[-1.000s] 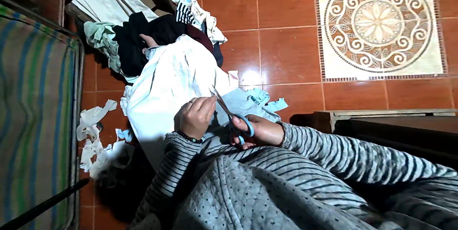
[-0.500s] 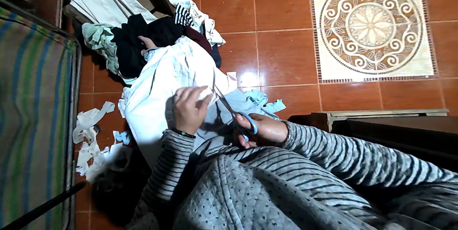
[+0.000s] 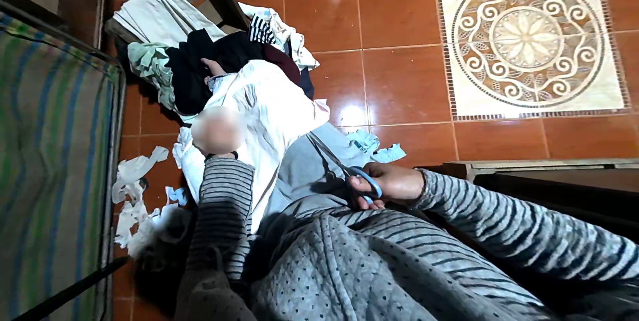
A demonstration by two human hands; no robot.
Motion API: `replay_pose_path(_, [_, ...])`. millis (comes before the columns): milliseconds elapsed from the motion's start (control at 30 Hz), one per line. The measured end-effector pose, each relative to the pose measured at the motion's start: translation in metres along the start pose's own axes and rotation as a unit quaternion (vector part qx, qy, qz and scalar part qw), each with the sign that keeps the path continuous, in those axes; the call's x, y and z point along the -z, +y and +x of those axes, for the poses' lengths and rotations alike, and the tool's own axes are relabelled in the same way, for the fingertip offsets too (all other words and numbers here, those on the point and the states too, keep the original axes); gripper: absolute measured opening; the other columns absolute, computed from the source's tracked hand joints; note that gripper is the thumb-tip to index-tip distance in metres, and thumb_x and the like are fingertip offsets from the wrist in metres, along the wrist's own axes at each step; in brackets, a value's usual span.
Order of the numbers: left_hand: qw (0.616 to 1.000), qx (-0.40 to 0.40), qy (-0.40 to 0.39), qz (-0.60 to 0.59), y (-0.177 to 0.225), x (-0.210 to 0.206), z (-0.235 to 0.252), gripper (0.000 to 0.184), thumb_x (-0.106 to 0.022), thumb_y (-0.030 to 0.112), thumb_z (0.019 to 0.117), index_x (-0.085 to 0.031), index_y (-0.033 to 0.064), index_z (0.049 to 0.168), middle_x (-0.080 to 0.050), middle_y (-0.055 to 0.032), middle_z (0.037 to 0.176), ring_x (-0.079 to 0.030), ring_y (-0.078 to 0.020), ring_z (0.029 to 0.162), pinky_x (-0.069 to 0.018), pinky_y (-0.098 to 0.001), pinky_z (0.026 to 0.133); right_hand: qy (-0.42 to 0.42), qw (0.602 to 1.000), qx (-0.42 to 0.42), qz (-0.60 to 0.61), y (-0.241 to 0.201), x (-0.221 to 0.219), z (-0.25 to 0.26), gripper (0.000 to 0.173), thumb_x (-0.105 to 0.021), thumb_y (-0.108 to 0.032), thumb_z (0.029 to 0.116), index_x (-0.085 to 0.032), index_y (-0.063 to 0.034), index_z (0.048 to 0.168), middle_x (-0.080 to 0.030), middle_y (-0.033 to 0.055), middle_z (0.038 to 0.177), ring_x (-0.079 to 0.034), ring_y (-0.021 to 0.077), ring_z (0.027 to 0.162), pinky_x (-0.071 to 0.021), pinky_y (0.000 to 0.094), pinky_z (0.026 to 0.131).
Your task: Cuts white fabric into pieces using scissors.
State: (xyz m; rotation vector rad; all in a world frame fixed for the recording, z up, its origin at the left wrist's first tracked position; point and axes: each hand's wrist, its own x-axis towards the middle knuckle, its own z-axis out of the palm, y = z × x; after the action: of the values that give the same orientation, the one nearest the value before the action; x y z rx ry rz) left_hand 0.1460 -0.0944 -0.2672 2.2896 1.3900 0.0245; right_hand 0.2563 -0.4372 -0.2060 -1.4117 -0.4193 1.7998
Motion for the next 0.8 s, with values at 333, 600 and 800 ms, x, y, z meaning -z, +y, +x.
replay_pose_path(333, [0.919, -0.364, -0.028, -0.148, 0.019, -0.009, -0.097, 0.026, -0.079, 0.02, 0.0848, -0.074, 0.0032, 0.104, -0.071, -0.0148, 0.104, -0.069, -0.0288, 0.098, -0.0579, -0.0484, 0.087, -0.01, 0.998, 0.03, -0.045, -0.008, -0.003, -0.006, 0.045, -0.058, -0.062, 0.0944, -0.066, -0.0207, 0.077, -0.067, -0.0105, 0.068, -0.056, -0.0016, 0.052, -0.0448, 0.0163, 0.048])
replay_pose_path(600, [0.895, -0.409, 0.124, -0.127, 0.017, -0.039, -0.105, 0.011, -0.072, 0.014, 0.0891, -0.079, 0.0067, 0.094, -0.073, -0.0092, 0.086, -0.072, -0.0224, 0.082, -0.0592, -0.0354, 0.077, -0.018, 0.997, -0.053, -0.05, -0.03, -0.013, 0.012, 0.056, -0.041, -0.06, 0.1029, -0.062, -0.0162, 0.076, -0.066, -0.005, 0.069, -0.06, 0.004, 0.055, -0.0476, 0.0207, 0.051])
replay_pose_path(800, [0.875, -0.424, 0.165, -0.165, 0.016, -0.051, -0.105, 0.011, -0.073, 0.012, 0.0882, -0.08, 0.0062, 0.094, -0.073, -0.0095, 0.084, -0.07, -0.021, 0.08, -0.0582, -0.0321, 0.076, 0.01, 0.999, -0.042, 0.01, -0.031, -0.024, 0.026, 0.051, -0.04, -0.055, 0.106, -0.06, -0.0135, 0.083, -0.067, -0.003, 0.069, -0.063, 0.0072, 0.054, -0.0523, 0.0221, 0.05])
